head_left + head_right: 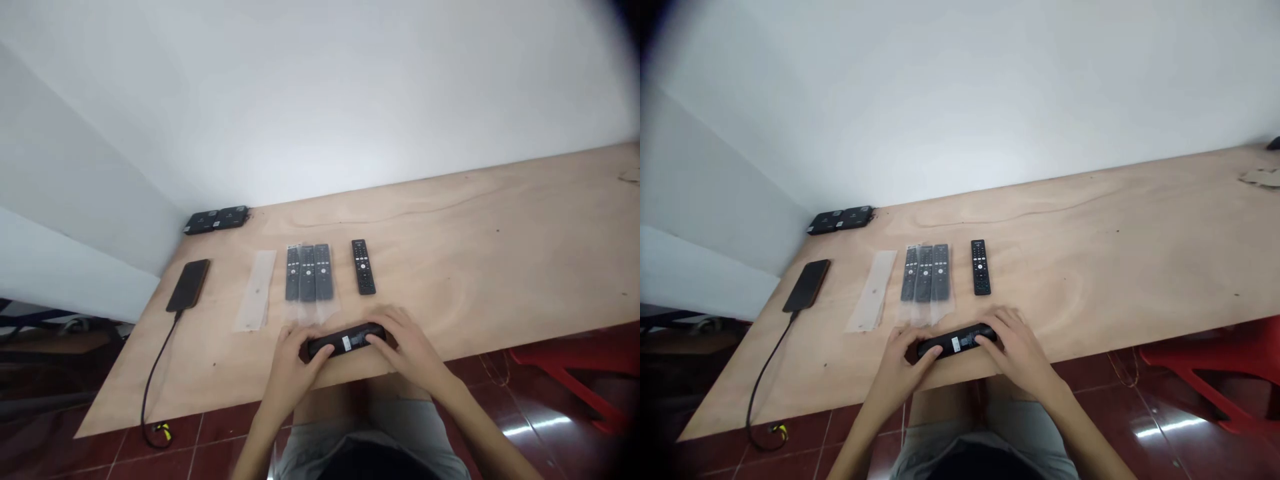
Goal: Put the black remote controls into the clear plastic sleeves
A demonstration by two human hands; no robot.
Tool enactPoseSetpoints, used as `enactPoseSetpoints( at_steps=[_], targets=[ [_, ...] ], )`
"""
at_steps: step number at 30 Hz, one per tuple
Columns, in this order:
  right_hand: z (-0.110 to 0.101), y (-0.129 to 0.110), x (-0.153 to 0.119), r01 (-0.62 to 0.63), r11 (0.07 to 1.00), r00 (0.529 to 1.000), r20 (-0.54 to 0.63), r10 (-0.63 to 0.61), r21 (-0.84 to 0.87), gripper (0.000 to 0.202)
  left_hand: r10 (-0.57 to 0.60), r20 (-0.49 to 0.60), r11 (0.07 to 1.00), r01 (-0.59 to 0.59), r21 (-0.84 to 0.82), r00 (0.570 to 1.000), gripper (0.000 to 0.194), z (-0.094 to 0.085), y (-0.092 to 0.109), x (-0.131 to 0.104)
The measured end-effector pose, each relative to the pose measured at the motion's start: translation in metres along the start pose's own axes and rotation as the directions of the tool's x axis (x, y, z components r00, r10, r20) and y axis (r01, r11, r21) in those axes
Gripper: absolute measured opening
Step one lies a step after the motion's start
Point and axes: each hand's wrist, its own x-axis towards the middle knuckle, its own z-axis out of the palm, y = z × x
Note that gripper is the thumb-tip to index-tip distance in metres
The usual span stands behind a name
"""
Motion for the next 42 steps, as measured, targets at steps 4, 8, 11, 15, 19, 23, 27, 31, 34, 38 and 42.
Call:
enactPoseSetpoints(
  at_steps=[4, 8, 11, 15, 19, 23, 27, 31, 34, 38, 42],
  targets=[
    [-0.005, 0.001, -0.001, 0.021, 1.000, 0.997, 0.069, -0.022, 0.006, 0.026, -0.042, 0.020, 0.994, 0.044, -0.100, 0.999, 0.016, -0.005, -0.001, 0.002],
    [-0.006, 0.005, -0.001, 0.037, 0.999, 0.996, 0.083, -0.038, 0.016, 0.027, -0.029, 0.090, 0.992, 0.040, -0.122, 0.996, 0.019, -0.012, -0.001, 0.004],
    [-0.004, 0.006, -0.001, 0.043, 0.999, 0.997, 0.064, -0.044, 0.016, 0.028, 0.029, 0.045, 0.995, -0.025, -0.091, 0.999, 0.020, -0.009, -0.003, 0.002],
    [-0.003, 0.007, -0.001, 0.051, 0.999, 0.998, 0.040, -0.051, 0.008, 0.032, 0.205, -0.057, 0.974, -0.198, 0.109, 0.977, 0.028, -0.003, -0.003, -0.003],
    [-0.004, 0.008, -0.001, 0.051, 0.999, 0.998, 0.041, -0.052, 0.011, 0.033, 0.285, 0.110, 0.941, -0.300, 0.154, 0.952, 0.040, -0.010, 0.000, 0.001],
    [-0.005, 0.008, -0.001, 0.042, 0.999, 0.998, 0.048, -0.042, 0.003, 0.033, 0.274, 0.155, 0.956, -0.286, 0.061, 0.949, 0.041, -0.020, -0.006, 0.004],
    [-0.005, 0.008, -0.001, 0.029, 1.000, 0.998, 0.049, -0.030, 0.007, 0.033, 0.150, 0.075, 0.981, -0.139, -0.133, 0.986, 0.037, -0.028, -0.025, -0.011],
    [-0.004, 0.009, -0.002, 0.027, 1.000, 0.999, 0.041, -0.028, 0.013, 0.034, 0.012, 0.038, 0.963, -0.001, -0.269, 0.999, 0.038, -0.034, -0.042, -0.030],
    [-0.004, 0.010, -0.001, 0.027, 0.999, 0.998, 0.055, -0.029, 0.019, 0.034, 0.054, 0.015, 0.972, -0.049, -0.230, 0.998, 0.039, -0.034, -0.042, -0.031],
    [-0.006, 0.009, -0.001, 0.031, 0.999, 0.996, 0.080, -0.033, 0.020, 0.033, 0.244, 0.011, 0.968, -0.243, -0.061, 0.970, 0.043, -0.025, -0.029, -0.018],
    [-0.008, 0.009, -0.001, 0.066, 0.998, 0.991, 0.115, -0.067, 0.012, 0.031, 0.358, 0.096, 0.933, -0.359, 0.001, 0.929, 0.042, -0.012, -0.016, -0.006]
  ],
)
